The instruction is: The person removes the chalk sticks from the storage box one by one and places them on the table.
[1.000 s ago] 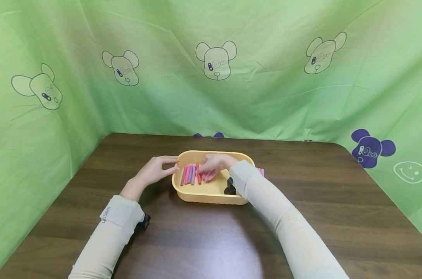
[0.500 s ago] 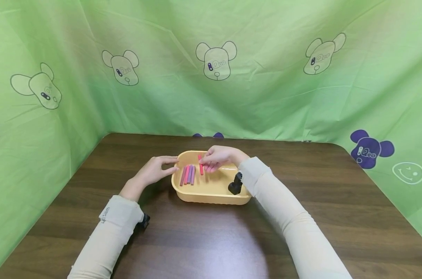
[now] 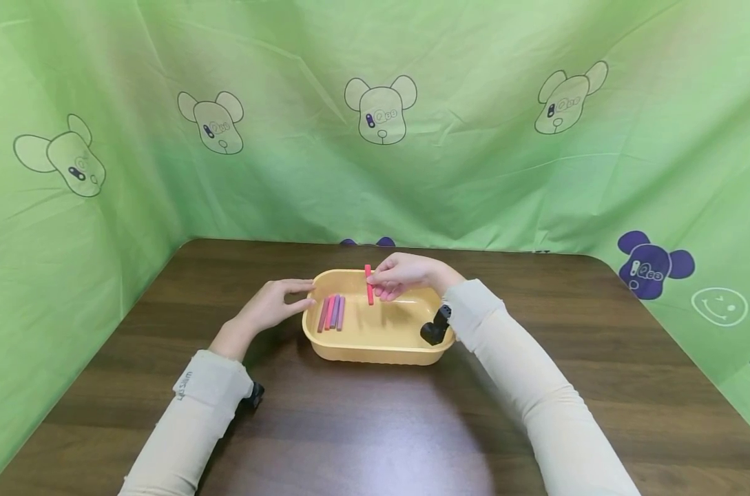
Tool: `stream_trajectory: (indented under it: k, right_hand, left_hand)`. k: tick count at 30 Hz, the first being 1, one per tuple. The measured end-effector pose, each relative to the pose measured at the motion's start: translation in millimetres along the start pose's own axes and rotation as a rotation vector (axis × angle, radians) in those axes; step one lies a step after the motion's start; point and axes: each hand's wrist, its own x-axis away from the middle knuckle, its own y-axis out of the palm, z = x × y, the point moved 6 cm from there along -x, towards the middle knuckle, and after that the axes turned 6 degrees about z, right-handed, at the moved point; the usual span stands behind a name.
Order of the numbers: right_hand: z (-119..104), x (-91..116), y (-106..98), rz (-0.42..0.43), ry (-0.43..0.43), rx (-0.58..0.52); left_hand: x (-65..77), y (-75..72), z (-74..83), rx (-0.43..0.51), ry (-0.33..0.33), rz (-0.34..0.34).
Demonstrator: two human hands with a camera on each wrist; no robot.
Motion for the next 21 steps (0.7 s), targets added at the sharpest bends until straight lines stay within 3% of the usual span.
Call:
stream_trajectory:
  k: [21]
  right_hand:
    - [4,32,-13,0.026,-0.025,0.016]
  left_hand:
    - [0.3,0.3,0.1,-0.005,0.009,0.005]
